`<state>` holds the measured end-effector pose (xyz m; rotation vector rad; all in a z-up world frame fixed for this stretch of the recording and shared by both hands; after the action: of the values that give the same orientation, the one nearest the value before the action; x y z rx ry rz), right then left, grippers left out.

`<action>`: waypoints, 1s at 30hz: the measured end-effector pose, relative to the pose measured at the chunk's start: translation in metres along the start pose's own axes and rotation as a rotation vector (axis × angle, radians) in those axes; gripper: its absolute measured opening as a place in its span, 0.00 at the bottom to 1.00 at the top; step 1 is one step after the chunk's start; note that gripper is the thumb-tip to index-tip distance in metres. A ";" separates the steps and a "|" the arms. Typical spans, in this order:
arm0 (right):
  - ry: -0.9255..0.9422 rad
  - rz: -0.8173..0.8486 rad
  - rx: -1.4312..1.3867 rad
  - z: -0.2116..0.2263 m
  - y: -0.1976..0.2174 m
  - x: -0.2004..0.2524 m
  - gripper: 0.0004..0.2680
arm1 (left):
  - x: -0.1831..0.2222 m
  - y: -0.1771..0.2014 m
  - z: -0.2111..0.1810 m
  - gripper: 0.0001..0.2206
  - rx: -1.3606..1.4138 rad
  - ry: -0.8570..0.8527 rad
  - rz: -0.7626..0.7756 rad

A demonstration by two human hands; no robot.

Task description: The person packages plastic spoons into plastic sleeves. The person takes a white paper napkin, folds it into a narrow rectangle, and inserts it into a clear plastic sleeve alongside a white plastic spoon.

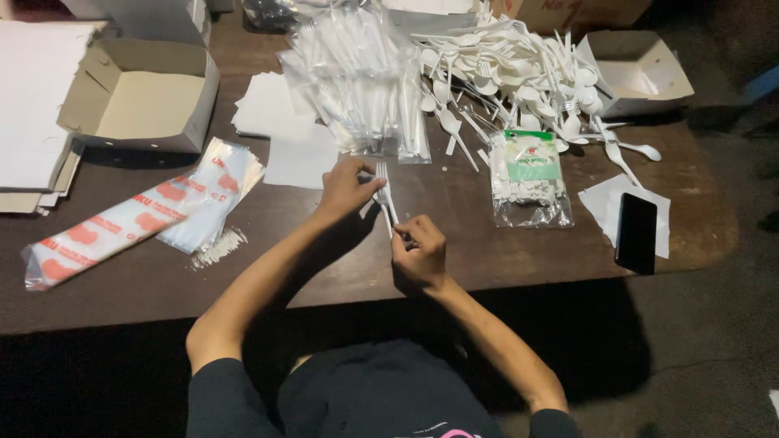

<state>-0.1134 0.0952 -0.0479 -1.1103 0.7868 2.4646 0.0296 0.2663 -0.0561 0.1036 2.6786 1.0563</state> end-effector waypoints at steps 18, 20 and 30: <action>-0.012 0.223 0.216 -0.009 -0.009 0.018 0.06 | 0.028 -0.024 0.015 0.23 -0.093 -0.156 -0.056; -0.035 0.206 0.169 -0.005 -0.006 0.009 0.06 | 0.027 -0.022 0.011 0.21 -0.080 -0.162 -0.088; -0.036 0.220 0.112 -0.010 -0.039 -0.042 0.04 | 0.005 0.052 0.065 0.16 -0.391 0.021 -0.093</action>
<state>-0.0612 0.1176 -0.0354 -0.9830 1.0731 2.5718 0.0407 0.3481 -0.0677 -0.1059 2.4122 1.5284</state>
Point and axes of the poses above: each hand's wrist, its own x-axis away from the middle knuckle, its own y-axis out of the back of the hand, z = x × y, the point moved 1 cm from there along -x, towards the middle knuckle, and after that the axes turned 2 degrees about y, right-handed, at the moved point
